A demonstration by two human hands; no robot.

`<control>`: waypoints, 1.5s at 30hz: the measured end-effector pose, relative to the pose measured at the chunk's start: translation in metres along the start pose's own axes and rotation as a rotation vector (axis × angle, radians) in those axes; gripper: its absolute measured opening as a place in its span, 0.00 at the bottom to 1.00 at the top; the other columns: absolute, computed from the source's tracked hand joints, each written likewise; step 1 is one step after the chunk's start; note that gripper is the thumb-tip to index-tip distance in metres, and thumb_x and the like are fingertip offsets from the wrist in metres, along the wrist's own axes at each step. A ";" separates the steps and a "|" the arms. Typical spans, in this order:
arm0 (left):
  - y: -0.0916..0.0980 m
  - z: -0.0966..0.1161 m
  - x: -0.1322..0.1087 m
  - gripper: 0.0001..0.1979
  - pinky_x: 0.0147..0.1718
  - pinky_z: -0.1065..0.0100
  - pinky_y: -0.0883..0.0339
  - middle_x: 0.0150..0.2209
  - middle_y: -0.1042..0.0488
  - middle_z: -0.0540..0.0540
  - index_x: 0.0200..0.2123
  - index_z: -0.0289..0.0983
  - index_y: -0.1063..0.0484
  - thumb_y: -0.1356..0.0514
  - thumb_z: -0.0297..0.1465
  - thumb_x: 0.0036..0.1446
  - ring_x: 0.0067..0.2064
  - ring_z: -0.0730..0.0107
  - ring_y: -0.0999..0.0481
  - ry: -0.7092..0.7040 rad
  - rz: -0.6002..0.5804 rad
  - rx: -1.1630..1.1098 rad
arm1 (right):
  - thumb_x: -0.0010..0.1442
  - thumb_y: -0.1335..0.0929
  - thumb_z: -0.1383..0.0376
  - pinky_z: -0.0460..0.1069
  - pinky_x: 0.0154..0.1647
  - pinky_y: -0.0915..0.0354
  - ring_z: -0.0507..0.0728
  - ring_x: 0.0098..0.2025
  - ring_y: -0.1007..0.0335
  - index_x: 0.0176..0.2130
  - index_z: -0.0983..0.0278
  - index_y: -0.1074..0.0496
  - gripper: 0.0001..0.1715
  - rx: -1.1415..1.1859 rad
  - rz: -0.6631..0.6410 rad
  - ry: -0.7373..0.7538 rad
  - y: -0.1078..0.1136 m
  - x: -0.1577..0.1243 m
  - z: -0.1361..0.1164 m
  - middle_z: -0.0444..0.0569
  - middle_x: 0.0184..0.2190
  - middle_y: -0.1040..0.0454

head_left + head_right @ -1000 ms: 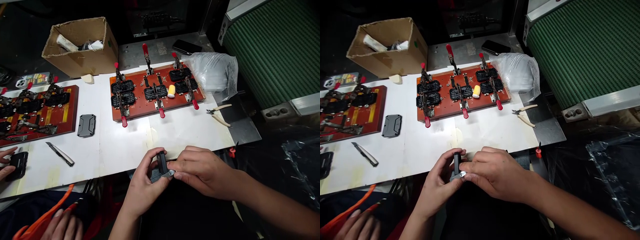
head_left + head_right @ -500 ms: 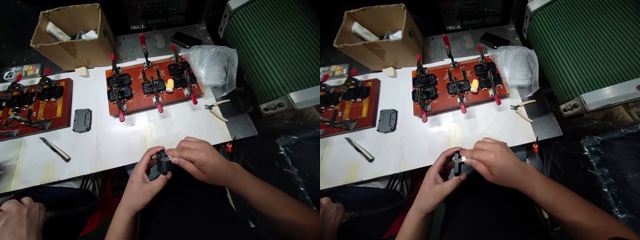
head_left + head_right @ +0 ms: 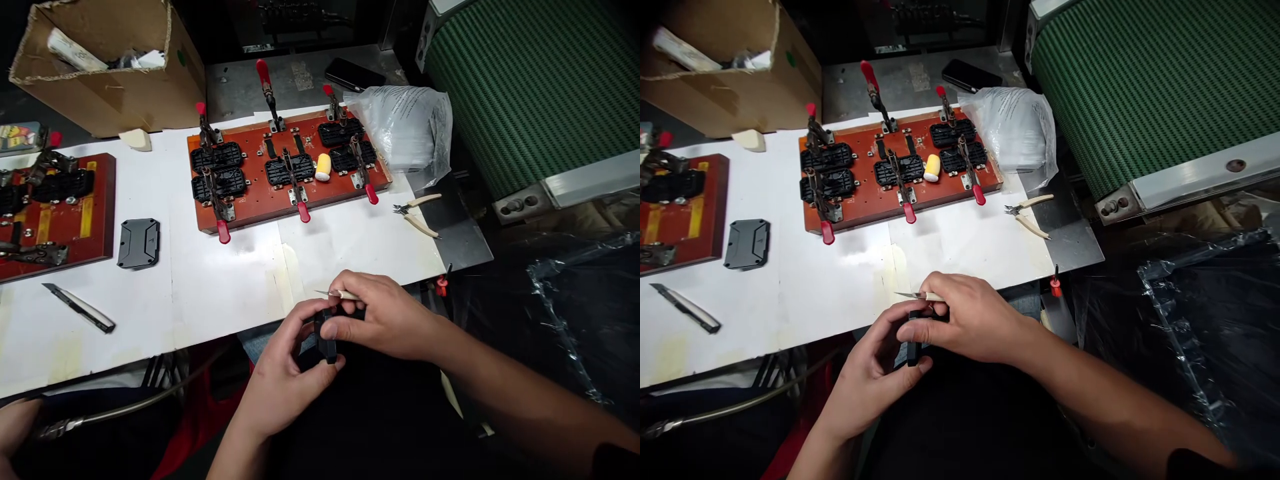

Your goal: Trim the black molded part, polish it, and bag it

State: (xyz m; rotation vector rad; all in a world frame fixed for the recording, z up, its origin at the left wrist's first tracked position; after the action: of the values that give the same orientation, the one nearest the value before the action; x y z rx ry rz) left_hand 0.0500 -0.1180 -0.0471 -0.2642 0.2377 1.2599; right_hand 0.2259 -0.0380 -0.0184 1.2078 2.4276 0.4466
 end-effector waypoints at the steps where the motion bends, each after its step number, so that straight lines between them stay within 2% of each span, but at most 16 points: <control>1: 0.000 0.000 -0.001 0.28 0.65 0.66 0.34 0.64 0.30 0.49 0.63 0.52 0.32 0.31 0.29 0.62 0.66 0.61 0.30 0.006 0.000 0.019 | 0.70 0.30 0.53 0.45 0.33 0.42 0.51 0.32 0.33 0.40 0.61 0.29 0.14 -0.007 0.036 -0.017 0.001 0.002 0.003 0.40 0.31 0.28; 5: 0.002 -0.003 -0.004 0.28 0.63 0.66 0.31 0.63 0.30 0.48 0.63 0.52 0.32 0.30 0.31 0.62 0.65 0.60 0.28 0.035 0.015 0.045 | 0.74 0.36 0.53 0.46 0.32 0.46 0.51 0.30 0.39 0.35 0.62 0.30 0.19 -0.021 0.167 -0.117 0.009 0.007 0.015 0.40 0.27 0.32; 8: 0.001 -0.002 -0.003 0.28 0.65 0.61 0.33 0.63 0.29 0.48 0.62 0.52 0.32 0.31 0.29 0.62 0.65 0.59 0.28 -0.018 0.024 0.091 | 0.71 0.33 0.45 0.46 0.29 0.46 0.50 0.29 0.40 0.29 0.63 0.32 0.28 0.162 -0.043 -0.174 0.001 0.005 0.013 0.39 0.24 0.36; 11: 0.000 -0.002 0.000 0.28 0.63 0.60 0.32 0.61 0.28 0.48 0.62 0.52 0.32 0.32 0.28 0.62 0.62 0.59 0.26 -0.049 0.043 0.138 | 0.69 0.31 0.46 0.46 0.29 0.46 0.50 0.29 0.41 0.29 0.63 0.31 0.27 0.297 -0.167 -0.177 -0.009 0.002 0.009 0.39 0.24 0.36; 15: 0.001 -0.007 -0.001 0.28 0.63 0.62 0.32 0.63 0.30 0.48 0.62 0.53 0.33 0.31 0.30 0.62 0.63 0.59 0.26 0.005 0.073 0.067 | 0.73 0.35 0.51 0.47 0.34 0.42 0.50 0.30 0.40 0.31 0.63 0.33 0.23 0.298 0.022 -0.163 -0.006 0.003 0.020 0.39 0.26 0.35; 19: 0.005 -0.007 -0.003 0.27 0.63 0.62 0.32 0.64 0.29 0.47 0.61 0.52 0.32 0.30 0.31 0.61 0.63 0.58 0.26 0.032 0.079 0.006 | 0.70 0.31 0.56 0.47 0.39 0.38 0.50 0.32 0.37 0.49 0.61 0.28 0.12 0.380 0.115 -0.161 -0.003 0.001 0.032 0.40 0.35 0.30; 21: 0.007 -0.007 -0.003 0.27 0.61 0.63 0.30 0.63 0.29 0.46 0.61 0.51 0.32 0.29 0.32 0.61 0.64 0.57 0.26 0.043 0.089 -0.008 | 0.69 0.29 0.58 0.47 0.41 0.36 0.50 0.36 0.34 0.57 0.59 0.31 0.20 0.407 0.120 -0.146 -0.004 0.000 0.031 0.42 0.42 0.28; 25: 0.007 -0.006 -0.001 0.27 0.63 0.61 0.31 0.61 0.27 0.44 0.61 0.49 0.30 0.29 0.33 0.60 0.64 0.56 0.26 0.022 0.104 -0.013 | 0.72 0.32 0.57 0.48 0.47 0.34 0.53 0.43 0.29 0.47 0.63 0.26 0.11 0.448 0.045 -0.084 -0.010 -0.002 0.024 0.45 0.42 0.24; 28: 0.007 -0.005 0.000 0.35 0.65 0.59 0.33 0.60 0.26 0.46 0.67 0.53 0.36 0.29 0.32 0.60 0.63 0.59 0.26 -0.052 0.173 -0.096 | 0.71 0.30 0.55 0.47 0.39 0.35 0.50 0.33 0.35 0.45 0.63 0.26 0.13 0.474 -0.013 -0.072 -0.019 -0.008 0.023 0.44 0.39 0.23; 30: 0.008 -0.006 0.002 0.38 0.62 0.58 0.29 0.59 0.26 0.45 0.70 0.55 0.43 0.30 0.35 0.63 0.61 0.60 0.24 -0.085 0.248 -0.225 | 0.63 0.24 0.51 0.46 0.34 0.36 0.48 0.31 0.39 0.49 0.61 0.26 0.22 0.450 -0.038 0.015 -0.027 -0.014 0.023 0.45 0.45 0.24; 32: 0.007 -0.009 0.004 0.33 0.53 0.59 0.23 0.57 0.25 0.44 0.70 0.54 0.44 0.34 0.41 0.66 0.55 0.60 0.20 -0.067 0.315 -0.359 | 0.58 0.20 0.52 0.47 0.38 0.32 0.50 0.37 0.33 0.55 0.60 0.28 0.31 0.364 -0.025 0.166 -0.034 -0.020 0.021 0.49 0.54 0.26; 35: 0.003 -0.014 0.008 0.26 0.41 0.59 0.19 0.58 0.26 0.40 0.66 0.50 0.41 0.46 0.52 0.71 0.46 0.60 0.18 0.042 0.333 -0.477 | 0.66 0.25 0.61 0.48 0.46 0.30 0.55 0.50 0.28 0.56 0.60 0.28 0.21 0.217 0.093 0.328 -0.039 -0.026 0.020 0.52 0.54 0.26; 38: 0.005 -0.013 0.007 0.28 0.47 0.51 0.19 0.70 0.37 0.38 0.70 0.52 0.44 0.47 0.51 0.71 0.56 0.53 0.21 0.056 0.369 -0.202 | 0.69 0.29 0.64 0.46 0.35 0.34 0.51 0.35 0.30 0.44 0.62 0.26 0.05 0.212 0.235 0.197 -0.035 -0.026 0.024 0.45 0.38 0.25; 40: 0.008 -0.005 0.004 0.37 0.62 0.45 0.29 0.75 0.46 0.42 0.73 0.55 0.48 0.37 0.45 0.67 0.69 0.47 0.33 -0.068 0.375 0.258 | 0.69 0.29 0.60 0.46 0.28 0.41 0.49 0.27 0.40 0.37 0.62 0.28 0.10 0.273 0.230 -0.026 -0.032 -0.025 0.029 0.39 0.28 0.33; 42: 0.006 0.001 0.002 0.41 0.71 0.46 0.40 0.74 0.41 0.46 0.74 0.55 0.47 0.32 0.37 0.63 0.73 0.50 0.41 -0.202 0.283 0.609 | 0.70 0.30 0.56 0.46 0.27 0.43 0.49 0.25 0.44 0.34 0.62 0.30 0.15 0.356 0.109 -0.182 -0.032 -0.024 0.029 0.38 0.24 0.37; 45: 0.006 0.002 0.001 0.35 0.69 0.53 0.36 0.67 0.31 0.48 0.72 0.55 0.42 0.35 0.31 0.66 0.68 0.58 0.31 -0.215 0.184 0.628 | 0.69 0.29 0.51 0.46 0.33 0.36 0.51 0.32 0.35 0.45 0.61 0.25 0.16 0.379 -0.077 -0.149 -0.027 -0.024 0.019 0.41 0.33 0.28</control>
State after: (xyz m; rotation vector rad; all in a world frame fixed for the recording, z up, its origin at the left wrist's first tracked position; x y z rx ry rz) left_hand 0.0443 -0.1150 -0.0462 0.4392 0.4643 1.3184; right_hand 0.2302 -0.0710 -0.0420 1.2349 2.4862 -0.1312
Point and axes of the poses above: each hand's wrist, its own x-axis towards the middle knuckle, its own y-axis out of the back of the hand, z = x × y, the point moved 4 cm from there along x, towards the middle knuckle
